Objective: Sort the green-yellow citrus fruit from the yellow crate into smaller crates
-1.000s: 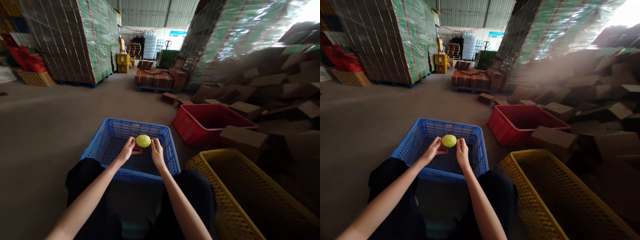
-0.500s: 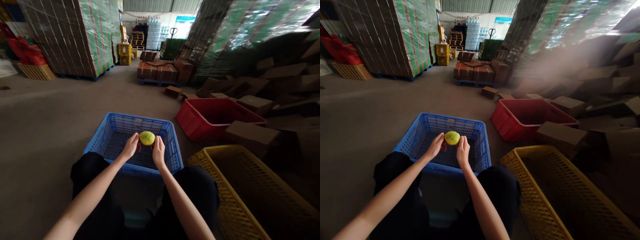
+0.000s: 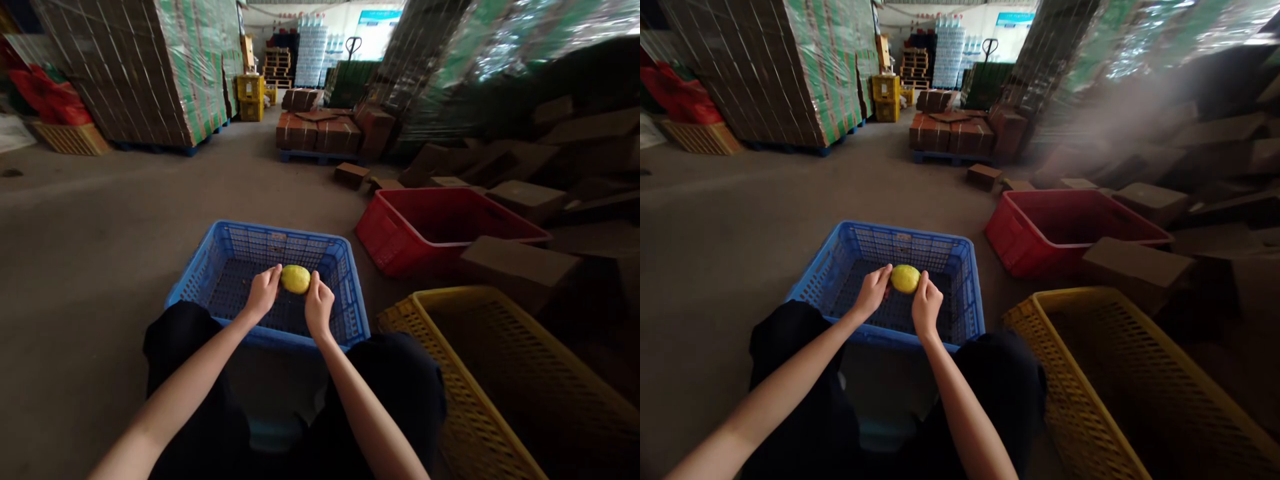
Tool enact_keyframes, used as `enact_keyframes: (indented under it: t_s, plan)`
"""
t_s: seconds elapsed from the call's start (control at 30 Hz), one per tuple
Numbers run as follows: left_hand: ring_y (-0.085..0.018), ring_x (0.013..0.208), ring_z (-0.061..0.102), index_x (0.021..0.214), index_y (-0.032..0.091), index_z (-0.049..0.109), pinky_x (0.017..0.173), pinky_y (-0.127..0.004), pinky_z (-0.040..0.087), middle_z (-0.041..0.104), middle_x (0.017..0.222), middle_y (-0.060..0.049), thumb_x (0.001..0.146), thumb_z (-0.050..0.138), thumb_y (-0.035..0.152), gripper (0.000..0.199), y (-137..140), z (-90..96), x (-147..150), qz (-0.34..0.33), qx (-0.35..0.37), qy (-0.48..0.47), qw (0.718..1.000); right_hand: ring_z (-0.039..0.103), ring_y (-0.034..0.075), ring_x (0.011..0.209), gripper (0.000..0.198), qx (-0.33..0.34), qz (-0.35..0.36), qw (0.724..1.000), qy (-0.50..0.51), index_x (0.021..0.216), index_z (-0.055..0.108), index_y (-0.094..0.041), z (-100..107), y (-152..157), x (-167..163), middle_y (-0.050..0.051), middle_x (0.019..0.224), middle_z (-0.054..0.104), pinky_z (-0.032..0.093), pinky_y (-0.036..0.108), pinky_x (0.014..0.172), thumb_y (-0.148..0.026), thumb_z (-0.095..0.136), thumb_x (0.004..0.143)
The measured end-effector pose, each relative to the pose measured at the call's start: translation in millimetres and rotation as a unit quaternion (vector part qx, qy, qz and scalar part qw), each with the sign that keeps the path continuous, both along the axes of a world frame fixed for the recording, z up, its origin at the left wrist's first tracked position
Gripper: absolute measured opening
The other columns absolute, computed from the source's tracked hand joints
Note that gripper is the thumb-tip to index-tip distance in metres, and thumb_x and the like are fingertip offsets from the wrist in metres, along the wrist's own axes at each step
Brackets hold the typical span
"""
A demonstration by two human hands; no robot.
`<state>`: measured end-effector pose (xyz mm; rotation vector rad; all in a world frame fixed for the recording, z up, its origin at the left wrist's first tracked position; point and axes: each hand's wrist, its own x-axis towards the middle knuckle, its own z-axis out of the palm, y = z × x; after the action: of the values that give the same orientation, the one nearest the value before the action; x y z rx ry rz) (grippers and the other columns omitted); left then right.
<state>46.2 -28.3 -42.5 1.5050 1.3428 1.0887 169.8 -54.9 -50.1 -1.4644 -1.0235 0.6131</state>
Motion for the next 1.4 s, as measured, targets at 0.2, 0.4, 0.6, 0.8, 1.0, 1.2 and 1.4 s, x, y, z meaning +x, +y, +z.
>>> enact_keyframes:
  t_s: [0.2,0.4,0.6,0.8,1.0,1.2,1.4]
  plan:
    - [-0.013,0.055,0.044,0.068,0.021,0.046,0.055,-0.025,0.035,0.043,0.057,0.003,0.088,0.042,0.061,0.046,5.8,10.9,-2.8,-0.034,0.06,-0.021,0.997,0.033,0.011,0.049,0.054,-0.017,0.048,0.999,-0.001,0.056,0.036,-0.022,2.2,3.0,9.5,-0.004,0.05,0.038,0.025,0.026,0.05,-0.062,0.03,0.091]
    - [-0.013,0.065,0.046,0.075,0.021,0.045,0.063,-0.025,0.037,0.046,0.068,0.003,0.094,0.041,0.044,0.031,2.0,17.4,-3.1,-0.065,0.081,-0.006,0.995,0.04,0.014,0.052,0.053,-0.034,0.09,0.995,-0.008,0.063,0.044,-0.022,2.2,4.4,11.6,-0.003,0.055,0.046,0.029,0.028,0.052,-0.065,0.03,0.09]
    - [-0.014,0.074,0.049,0.083,0.021,0.047,0.073,-0.028,0.042,0.049,0.075,0.002,0.088,0.05,0.052,0.032,4.1,6.3,1.7,-0.066,0.027,-0.093,0.993,0.04,0.013,0.045,0.052,-0.04,0.111,0.986,0.117,0.069,0.048,-0.024,1.1,10.3,9.4,-0.005,0.052,0.044,0.032,0.027,0.046,-0.074,0.041,0.081]
    - [-0.014,0.083,0.053,0.085,0.02,0.048,0.078,-0.028,0.044,0.052,0.082,0.001,0.07,0.072,0.054,0.044,4.4,8.6,4.5,-0.097,-0.012,-0.196,0.976,0.053,0.016,0.048,0.058,-0.061,0.157,0.943,0.287,0.075,0.057,-0.022,4.0,16.4,13.2,0.0,0.056,0.06,0.035,0.028,0.043,-0.079,0.05,0.071]
    - [-0.016,0.087,0.055,0.101,0.021,0.05,0.074,-0.03,0.05,0.051,0.103,-0.004,0.053,0.086,0.047,0.065,3.0,5.5,8.4,-0.11,-0.006,-0.188,0.976,0.067,0.024,0.072,0.065,-0.093,0.185,0.913,0.351,0.081,0.068,-0.018,1.6,18.3,13.9,0.006,0.072,0.072,0.049,0.031,0.055,-0.08,0.052,0.067]
    - [-0.021,0.092,0.054,0.117,0.023,0.054,0.079,-0.036,0.05,0.051,0.106,-0.007,0.05,0.089,0.046,0.079,0.0,4.1,6.6,-0.11,0.107,-0.024,0.988,0.068,0.027,0.089,0.057,-0.099,0.193,0.895,0.391,0.078,0.068,-0.019,7.7,17.7,10.4,0.006,0.078,0.074,0.052,0.033,0.071,-0.074,0.059,0.065]
    - [-0.028,0.109,0.053,0.118,0.022,0.057,0.097,-0.046,0.043,0.054,0.112,-0.01,0.054,0.087,0.045,0.074,-4.7,3.6,8.2,-0.102,0.201,0.063,0.972,0.069,0.027,0.085,0.049,-0.113,0.164,0.896,0.397,0.072,0.064,-0.021,15.4,14.7,6.6,0.004,0.073,0.072,0.053,0.034,0.066,-0.07,0.064,0.062]
